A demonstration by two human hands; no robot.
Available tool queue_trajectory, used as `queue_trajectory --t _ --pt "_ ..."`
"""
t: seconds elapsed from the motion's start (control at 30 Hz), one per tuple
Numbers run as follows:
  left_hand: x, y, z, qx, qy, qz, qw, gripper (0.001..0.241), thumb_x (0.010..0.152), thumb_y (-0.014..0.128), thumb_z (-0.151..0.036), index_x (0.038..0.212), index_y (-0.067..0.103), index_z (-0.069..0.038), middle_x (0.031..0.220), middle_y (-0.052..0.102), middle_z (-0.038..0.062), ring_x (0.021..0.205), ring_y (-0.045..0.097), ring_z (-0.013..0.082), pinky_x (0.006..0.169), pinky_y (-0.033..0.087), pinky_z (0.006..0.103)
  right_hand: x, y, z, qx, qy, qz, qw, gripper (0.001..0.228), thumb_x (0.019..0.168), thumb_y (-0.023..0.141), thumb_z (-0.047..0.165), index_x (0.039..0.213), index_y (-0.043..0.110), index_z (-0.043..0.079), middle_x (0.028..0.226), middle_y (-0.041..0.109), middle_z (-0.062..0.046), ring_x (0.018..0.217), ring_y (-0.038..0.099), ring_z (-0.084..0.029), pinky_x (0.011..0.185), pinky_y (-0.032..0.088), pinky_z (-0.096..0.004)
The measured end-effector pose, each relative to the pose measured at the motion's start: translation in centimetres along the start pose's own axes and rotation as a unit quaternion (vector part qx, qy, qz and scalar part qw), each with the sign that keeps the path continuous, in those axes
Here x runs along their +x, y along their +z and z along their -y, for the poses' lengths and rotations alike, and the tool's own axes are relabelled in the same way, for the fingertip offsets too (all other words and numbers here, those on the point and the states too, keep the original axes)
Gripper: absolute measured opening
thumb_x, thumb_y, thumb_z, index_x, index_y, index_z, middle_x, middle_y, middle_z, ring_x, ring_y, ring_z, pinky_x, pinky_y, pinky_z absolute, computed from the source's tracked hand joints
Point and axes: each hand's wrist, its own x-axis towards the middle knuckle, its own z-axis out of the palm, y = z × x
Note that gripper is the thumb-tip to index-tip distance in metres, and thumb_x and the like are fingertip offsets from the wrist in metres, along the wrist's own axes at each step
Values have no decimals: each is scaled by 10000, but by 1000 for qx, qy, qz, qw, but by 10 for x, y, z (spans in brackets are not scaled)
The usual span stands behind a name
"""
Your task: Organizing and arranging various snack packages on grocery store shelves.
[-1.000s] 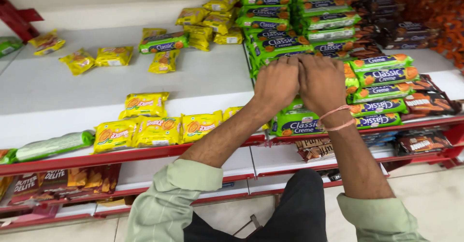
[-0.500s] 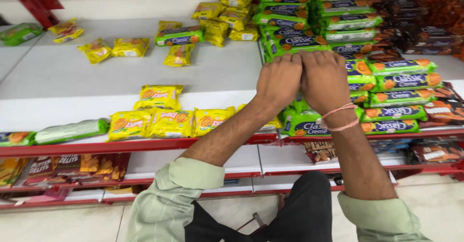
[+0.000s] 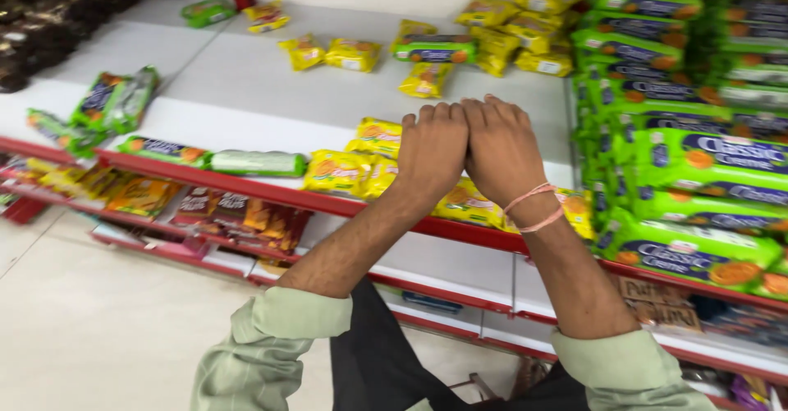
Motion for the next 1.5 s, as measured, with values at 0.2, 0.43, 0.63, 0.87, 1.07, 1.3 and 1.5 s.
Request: queue_trajectory --t 0.2,0.43,0.63,0.87,1.07,1.3,1.5 --pt "-34 5 71 80 -73 32 994 314 753 729 -140 1048 674 -46 1032 701 117 1093 642 318 948 488 574 34 59 54 104 -27 30 994 567 782 685 76 1333 586 -12 1305 644 -192 1269 549 -396 1082 394 -498" --pt "-73 -14 145 134 -143 79 977 296 766 718 -122 1050 697 -43 1097 695 135 1194 600 345 1017 442 615 67 118 121 168 -83 36 982 566 782 675 46 1337 585 -14 1304 640 -210 1294 545 -408 1108 389 -493" --pt "-108 -6 203 163 -207 86 961 250 803 716 -135 1035 708 -42 1128 686 161 1202 587 362 1079 397 650 92 149 177 238 -111 99 960 476 763 707 112 1213 624 -22 1208 670 -215 1210 574 -415 1070 423 -494" --pt "-133 -3 233 128 -206 91 966 321 794 675 -119 1091 668 1 1111 660 185 1165 587 379 1106 399 588 97 168 203 251 -110 109 955 298 797 658 87 1077 619 -10 1049 688 -218 1033 624 -410 916 486 -502" --pt "-136 4 240 99 -166 51 980 262 827 614 -129 1048 665 3 1060 660 205 1130 598 407 1117 394 567 99 165 201 236 -93 141 957 277 813 633 93 1065 579 -8 966 697 -226 925 655 -418 854 503 -516" --pt "-148 4 249 14 -126 -34 991 265 951 567 -250 994 660 -6 968 652 188 1021 604 391 1103 402 565 100 152 205 248 -75 176 950 266 861 621 155 1065 573 -9 890 711 -242 873 658 -433 869 490 -532" --pt "-150 2 250 -31 -135 -71 988 250 952 525 -240 903 664 -37 891 612 163 920 573 347 939 421 503 93 151 202 250 -74 160 952 366 828 615 117 1181 601 24 876 700 -244 893 642 -431 908 474 -521"
